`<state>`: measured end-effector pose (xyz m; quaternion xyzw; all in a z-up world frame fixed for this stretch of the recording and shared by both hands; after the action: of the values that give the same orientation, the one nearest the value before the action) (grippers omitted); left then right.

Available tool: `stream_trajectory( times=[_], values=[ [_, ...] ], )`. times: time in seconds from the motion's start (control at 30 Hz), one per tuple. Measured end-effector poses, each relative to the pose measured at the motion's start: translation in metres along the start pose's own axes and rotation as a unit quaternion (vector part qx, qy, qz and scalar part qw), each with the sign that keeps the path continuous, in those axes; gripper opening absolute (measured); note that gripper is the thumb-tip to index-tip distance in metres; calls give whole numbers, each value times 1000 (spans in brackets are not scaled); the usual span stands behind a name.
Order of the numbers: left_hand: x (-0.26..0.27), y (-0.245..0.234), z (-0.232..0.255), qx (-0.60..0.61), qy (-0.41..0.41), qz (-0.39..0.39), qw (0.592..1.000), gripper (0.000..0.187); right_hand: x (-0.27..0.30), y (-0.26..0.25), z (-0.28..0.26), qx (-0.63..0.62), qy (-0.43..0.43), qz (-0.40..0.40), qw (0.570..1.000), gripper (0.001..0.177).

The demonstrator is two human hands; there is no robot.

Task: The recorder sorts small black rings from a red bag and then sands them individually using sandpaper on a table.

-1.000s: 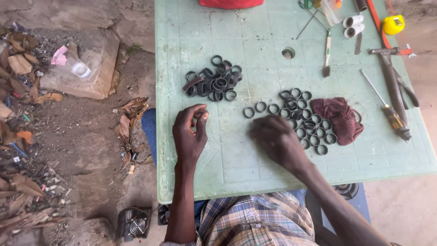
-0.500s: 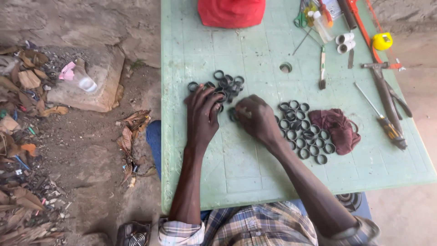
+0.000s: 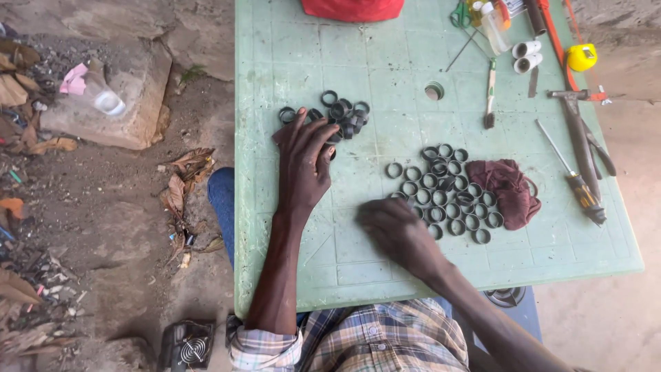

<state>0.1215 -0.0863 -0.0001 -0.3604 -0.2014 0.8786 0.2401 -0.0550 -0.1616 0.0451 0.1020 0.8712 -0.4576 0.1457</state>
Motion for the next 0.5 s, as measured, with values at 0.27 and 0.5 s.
stream_trajectory(
  times=[0.27,0.5],
  values=[
    [-2,-8,-6,18,-18,56,998,34,-35,-36,42,-24,256,46,965,16],
    [2,-18,-6,44,-12,68,997,32,-101,16,41,-71,72,73,992,35]
  ],
)
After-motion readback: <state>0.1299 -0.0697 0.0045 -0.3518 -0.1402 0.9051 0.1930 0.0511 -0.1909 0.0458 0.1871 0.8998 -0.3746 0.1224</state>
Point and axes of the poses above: each hand's wrist, its own x-axis away from the middle knuckle, its own y-axis out of the palm, z = x × y, the point moved 7 cm from there along -x, towards the middle knuckle, and after that the axes turned 5 degrees about y, right-handed, at the moved point
